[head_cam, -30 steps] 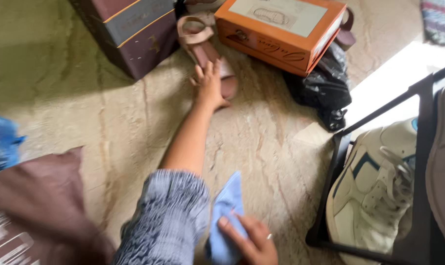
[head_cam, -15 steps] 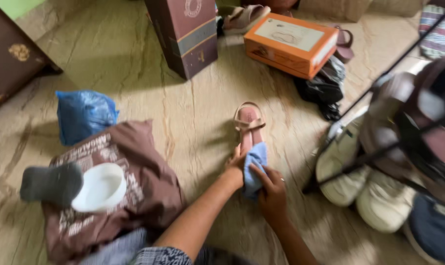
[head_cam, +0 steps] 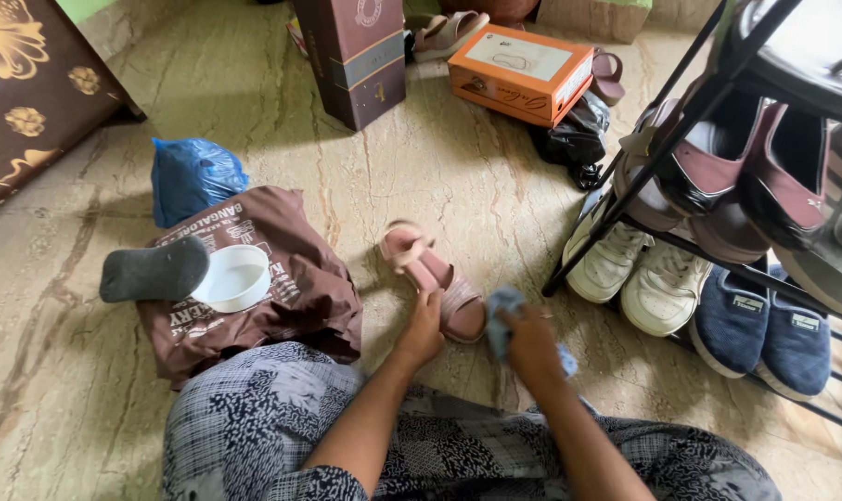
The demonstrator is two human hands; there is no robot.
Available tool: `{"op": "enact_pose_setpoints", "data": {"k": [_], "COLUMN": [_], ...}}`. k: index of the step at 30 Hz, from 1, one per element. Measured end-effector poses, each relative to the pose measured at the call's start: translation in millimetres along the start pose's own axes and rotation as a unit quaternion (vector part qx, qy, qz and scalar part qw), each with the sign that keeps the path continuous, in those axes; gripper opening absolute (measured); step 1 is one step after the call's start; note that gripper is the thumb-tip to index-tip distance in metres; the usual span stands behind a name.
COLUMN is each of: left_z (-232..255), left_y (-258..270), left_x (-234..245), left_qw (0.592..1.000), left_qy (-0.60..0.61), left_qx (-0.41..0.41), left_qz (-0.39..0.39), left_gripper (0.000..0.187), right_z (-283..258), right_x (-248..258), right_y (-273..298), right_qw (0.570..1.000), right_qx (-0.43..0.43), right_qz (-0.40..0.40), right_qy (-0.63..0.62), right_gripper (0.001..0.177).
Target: The person sits on the floor and wipes several pairs of shoes and shoeboxes with a cloth. They clean black loafers, pink sandals, and the exterior of two shoeboxes, then place the cleaned shoes back on a nearby shoe rack.
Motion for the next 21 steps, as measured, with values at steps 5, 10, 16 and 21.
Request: {"op": "enact_pose_setpoints", "data": {"k": [5, 10, 16, 21], "left_z": [14, 36, 14, 4], "left_y": [-7, -25, -21, -41], "left_x": [25, 124, 190, 140], "left_qw": [0.993, 0.948, 0.931, 0.913], "left_qy": [0.073, -0.215, -0.299, -0.377], "left_qx": [-0.07, 0.017, 0.031, 0.086], "left_qz": [-0.068, -0.235, -0.206, -0.131], "left_gripper": [0.087, 0.043, 0.084, 0.053], "right_z": [-17, 1, -1, -24], "right_x": [46, 88, 43, -29], "right_y": [4, -4, -22, -21], "right_qw": [0.988, 0.998, 1.0, 0.979], "right_qx": [0.051, -0.023, -0.012, 0.172], "right_qz": [0.146, 0.062, 0.013, -0.043], "right_qy": [-0.015, -0.012, 0.025, 0.102], "right_gripper": [0.055, 0.054, 0.067, 0.07]}}
Point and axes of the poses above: each hand's wrist, its own y-axis away from the middle knuckle, its own x-axis out of the back of the hand, z = x × y, the point moved 1 cm from there along -y, towards the middle knuckle, and after that the axes turned 6 degrees about -y, right-handed, at the moved point
